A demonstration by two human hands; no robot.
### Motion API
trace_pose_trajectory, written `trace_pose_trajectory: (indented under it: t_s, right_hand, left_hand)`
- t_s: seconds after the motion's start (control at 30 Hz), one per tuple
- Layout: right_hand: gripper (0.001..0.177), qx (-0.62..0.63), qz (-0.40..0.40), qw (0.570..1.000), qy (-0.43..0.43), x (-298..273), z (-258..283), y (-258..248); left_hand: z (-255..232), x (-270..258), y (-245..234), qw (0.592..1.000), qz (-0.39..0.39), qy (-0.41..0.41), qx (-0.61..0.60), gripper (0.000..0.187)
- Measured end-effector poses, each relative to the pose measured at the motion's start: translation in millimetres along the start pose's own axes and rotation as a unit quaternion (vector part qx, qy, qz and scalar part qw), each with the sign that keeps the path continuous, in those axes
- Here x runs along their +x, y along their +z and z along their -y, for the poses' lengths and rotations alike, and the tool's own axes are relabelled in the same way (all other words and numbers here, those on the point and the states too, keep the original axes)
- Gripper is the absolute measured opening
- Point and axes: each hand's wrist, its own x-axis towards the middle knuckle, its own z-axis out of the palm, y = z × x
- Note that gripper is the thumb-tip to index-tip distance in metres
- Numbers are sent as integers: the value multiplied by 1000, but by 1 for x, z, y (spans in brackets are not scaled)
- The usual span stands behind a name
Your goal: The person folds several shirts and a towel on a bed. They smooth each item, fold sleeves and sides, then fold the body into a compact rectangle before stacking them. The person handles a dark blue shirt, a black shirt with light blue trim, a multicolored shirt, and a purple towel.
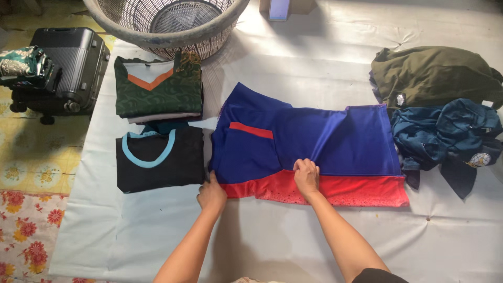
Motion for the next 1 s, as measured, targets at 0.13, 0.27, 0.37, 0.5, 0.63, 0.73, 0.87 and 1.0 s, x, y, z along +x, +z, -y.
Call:
trace_pose_trajectory:
  t_s: [0.13, 0.27, 0.37, 0.5, 0.63, 0.73, 0.87, 1.0]
  right_hand:
    - [10, -10, 71, 997, -29, -13, -11, -3]
    - [9, -6, 83, 992, -97, -24, -14, -8]
    - [8, -11, 105, 988, -111, -26, -17, -19]
    - [7, -58, 165, 982, -71, -21, -19, -32]
    - [12, -87, 187, 978, -44, -12, -13, -37]
    - [9, -80, 147, 984, -60, 5, -2, -33]
    - [16, -27, 98, 989, -109, 37, 26, -18]
    - [23, 4, 75, 986, -149, 66, 64, 3]
  left_hand:
    - [12, 6, 7, 989, 47, -65, -123, 80]
    - [33, 11, 23, 971, -32, -10, -235, 82]
    - [43, 4, 23, 977, -76, -12, -198, 72]
    - [51, -19, 3, 975, -128, 22, -178, 65]
    - [45, -45, -11, 961, -242, 86, -106, 38]
    - [41, -46, -14, 945, -237, 211, -80, 25]
    - [32, -32, -7, 949, -184, 243, -81, 28]
    - [30, -2, -3, 975, -109, 165, -100, 36]
